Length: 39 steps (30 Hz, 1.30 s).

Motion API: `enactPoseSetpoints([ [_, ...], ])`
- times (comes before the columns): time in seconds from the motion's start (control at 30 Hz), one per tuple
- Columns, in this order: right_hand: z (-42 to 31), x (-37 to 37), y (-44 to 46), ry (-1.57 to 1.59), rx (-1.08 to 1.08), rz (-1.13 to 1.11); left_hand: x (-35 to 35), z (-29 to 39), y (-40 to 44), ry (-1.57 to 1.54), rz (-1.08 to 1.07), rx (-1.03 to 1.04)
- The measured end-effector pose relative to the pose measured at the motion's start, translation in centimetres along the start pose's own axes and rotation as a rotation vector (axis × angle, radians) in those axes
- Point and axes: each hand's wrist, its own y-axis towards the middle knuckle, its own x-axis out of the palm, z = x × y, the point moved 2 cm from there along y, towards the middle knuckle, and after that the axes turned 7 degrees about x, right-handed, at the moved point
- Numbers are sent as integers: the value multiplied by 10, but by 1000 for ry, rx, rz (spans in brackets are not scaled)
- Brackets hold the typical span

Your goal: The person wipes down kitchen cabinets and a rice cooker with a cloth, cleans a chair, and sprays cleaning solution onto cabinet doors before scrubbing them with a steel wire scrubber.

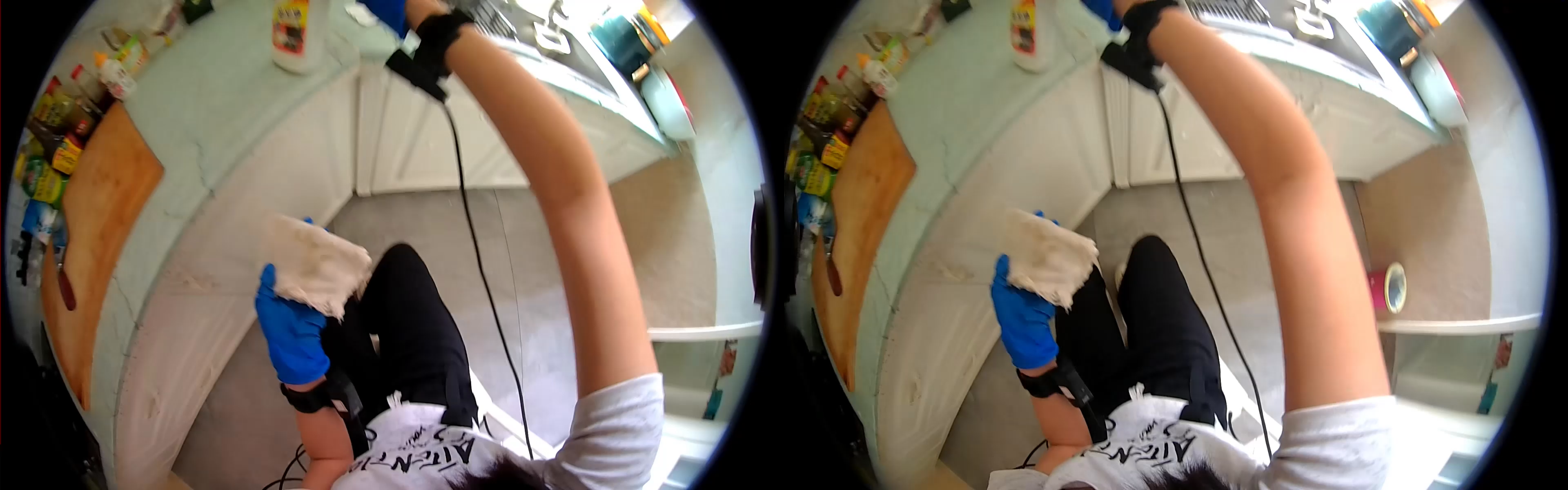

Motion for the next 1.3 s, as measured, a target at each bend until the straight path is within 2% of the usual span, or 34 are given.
enactPoseSetpoints([
  [0.03, 5, 6, 13, -43, -56, 46, -3, -3, 5, -1, 17, -3],
  [0.07, 3, 21, 17, 45, -113, -30, -1, -2, 8, -6, 25, 10],
  [0.1, 3, 31, 22, 122, -3, -3, 2, -4, 9, -10, 39, 14],
  [0.13, -8, 41, 16, 72, 34, 128, 10, -6, 8, -1, 32, 15],
  [0.17, -3, 51, 25, 15, -44, 223, 21, -7, 5, 10, 31, 34],
  [0.2, -3, 62, 13, 356, 217, 55, 26, -10, 3, 21, 33, 40],
  [0.23, 3, 59, 15, -29, -45, 271, 25, -12, 2, 29, 26, 14],
  [0.27, 12, 63, 22, 21, -159, 328, 25, -12, 2, 39, 12, 8],
  [0.3, 23, 66, 34, -55, -213, 429, 24, -11, 2, 46, 4, 7],
  [0.37, 19, 61, 21, -149, -119, 325, 19, -9, 0, 71, 30, -2],
  [0.43, 28, 36, 11, -116, -241, 379, 16, -4, -4, 132, -1, -22],
  [0.47, 50, 15, 33, -190, -366, 521, 13, -2, -5, 166, -27, -4],
  [0.5, 61, -11, 37, -370, -357, 599, 11, -2, -6, 172, -29, -38],
  [0.57, 72, -46, 32, -877, 9, 881, 13, -1, -5, 236, 48, 29],
  [0.6, 78, -58, 30, -1057, 193, 806, 23, -2, -6, 289, -9, -51],
  [0.63, 76, -67, 20, -997, 256, 627, 30, -3, -5, 305, -22, -100],
  [0.67, 84, -71, 22, -964, 275, 558, 35, -5, -4, 337, -69, -119],
  [0.7, 89, -74, 27, -1070, 308, 473, 41, -9, -4, 366, -111, -129],
  [0.77, 92, -69, 21, -1118, 291, 475, 48, -16, -8, 410, -81, -117],
  [0.83, 101, -70, 28, -1103, 349, 635, 52, -19, -9, 515, -40, -58],
  [0.87, 97, -75, 23, -1075, 220, 696, 53, -21, -10, 529, -48, -57],
  [0.9, 95, -82, 17, -1043, 94, 753, 53, -24, -10, 789, -118, 13],
  [0.93, 94, -90, 21, -958, 130, 772, 53, -26, -9, 1046, -190, 88],
  [0.97, 100, -97, 22, -949, 129, 776, 54, -31, -6, 1054, -192, 91],
  [1.03, 106, -99, 15, -1214, -193, 1113, 57, -38, -8, 949, -165, 15],
  [1.07, 107, -107, 17, -1250, 33, 895, 59, -40, -10, 897, -152, -16],
  [1.1, 109, -121, 25, -1043, 373, 348, 61, -42, -9, 903, -150, -1],
  [1.17, 111, -128, 21, -1020, 166, 500, 62, -47, -5, 567, -23, -95],
  [1.23, 109, -131, 17, -1062, 108, 562, 63, -51, -2, 520, -74, -144],
  [1.3, 106, -138, 14, -864, -78, 766, 66, -53, -4, 510, -87, -156],
])
